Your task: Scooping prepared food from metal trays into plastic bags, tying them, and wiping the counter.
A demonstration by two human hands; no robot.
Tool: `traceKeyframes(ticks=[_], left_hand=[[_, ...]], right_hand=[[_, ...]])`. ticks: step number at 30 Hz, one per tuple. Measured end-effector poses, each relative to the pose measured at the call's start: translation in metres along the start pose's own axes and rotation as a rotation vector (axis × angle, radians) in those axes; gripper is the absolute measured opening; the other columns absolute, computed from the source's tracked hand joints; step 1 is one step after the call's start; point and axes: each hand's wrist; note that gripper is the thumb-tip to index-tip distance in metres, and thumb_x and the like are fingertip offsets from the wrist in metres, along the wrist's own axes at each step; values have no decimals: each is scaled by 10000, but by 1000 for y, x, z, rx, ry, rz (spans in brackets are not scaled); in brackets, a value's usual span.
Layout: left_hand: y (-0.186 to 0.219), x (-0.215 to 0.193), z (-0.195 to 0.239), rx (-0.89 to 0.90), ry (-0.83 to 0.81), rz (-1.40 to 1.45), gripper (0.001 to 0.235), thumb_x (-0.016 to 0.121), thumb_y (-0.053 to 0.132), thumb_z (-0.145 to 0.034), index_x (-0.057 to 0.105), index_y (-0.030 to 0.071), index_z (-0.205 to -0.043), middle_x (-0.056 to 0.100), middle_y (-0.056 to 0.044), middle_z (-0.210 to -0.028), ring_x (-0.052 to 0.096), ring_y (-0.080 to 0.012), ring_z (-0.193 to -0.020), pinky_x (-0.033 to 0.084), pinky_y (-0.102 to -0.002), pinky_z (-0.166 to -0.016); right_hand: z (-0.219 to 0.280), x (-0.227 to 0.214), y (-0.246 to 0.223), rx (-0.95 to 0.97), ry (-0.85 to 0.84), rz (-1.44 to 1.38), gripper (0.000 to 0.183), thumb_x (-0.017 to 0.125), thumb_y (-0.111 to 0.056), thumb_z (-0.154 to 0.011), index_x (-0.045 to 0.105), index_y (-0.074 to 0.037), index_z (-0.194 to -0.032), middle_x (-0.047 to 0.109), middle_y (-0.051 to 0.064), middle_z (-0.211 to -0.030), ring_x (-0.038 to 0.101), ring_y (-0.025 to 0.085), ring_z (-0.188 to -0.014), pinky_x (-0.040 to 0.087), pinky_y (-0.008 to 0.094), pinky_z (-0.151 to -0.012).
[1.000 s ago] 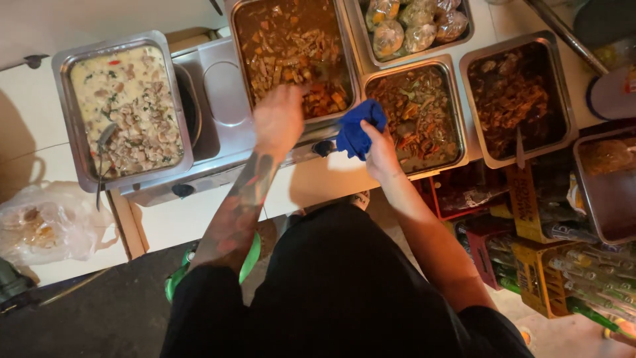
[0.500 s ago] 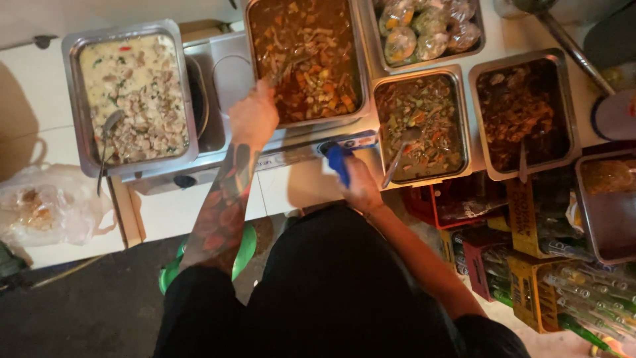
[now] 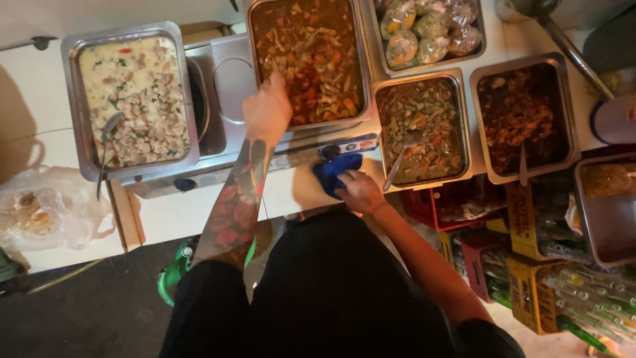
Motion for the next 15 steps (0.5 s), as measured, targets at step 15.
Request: traceKeyframes(ticks=[15], left_hand=[[-40, -6, 23, -201, -140, -38, 403, 537, 166, -979, 467, 162, -1376, 714, -177, -979, 749, -457, -880, 598, -580, -752]], right_hand=[[-38, -152, -43, 177, 142, -141, 227, 752, -367, -911, 751, -194, -1057, 748, 57, -966, 737, 298, -966, 599, 415, -816]])
Point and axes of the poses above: each hand's wrist, its own z-axis away from the middle knuckle, its own x-axis out of the palm, y = z × x
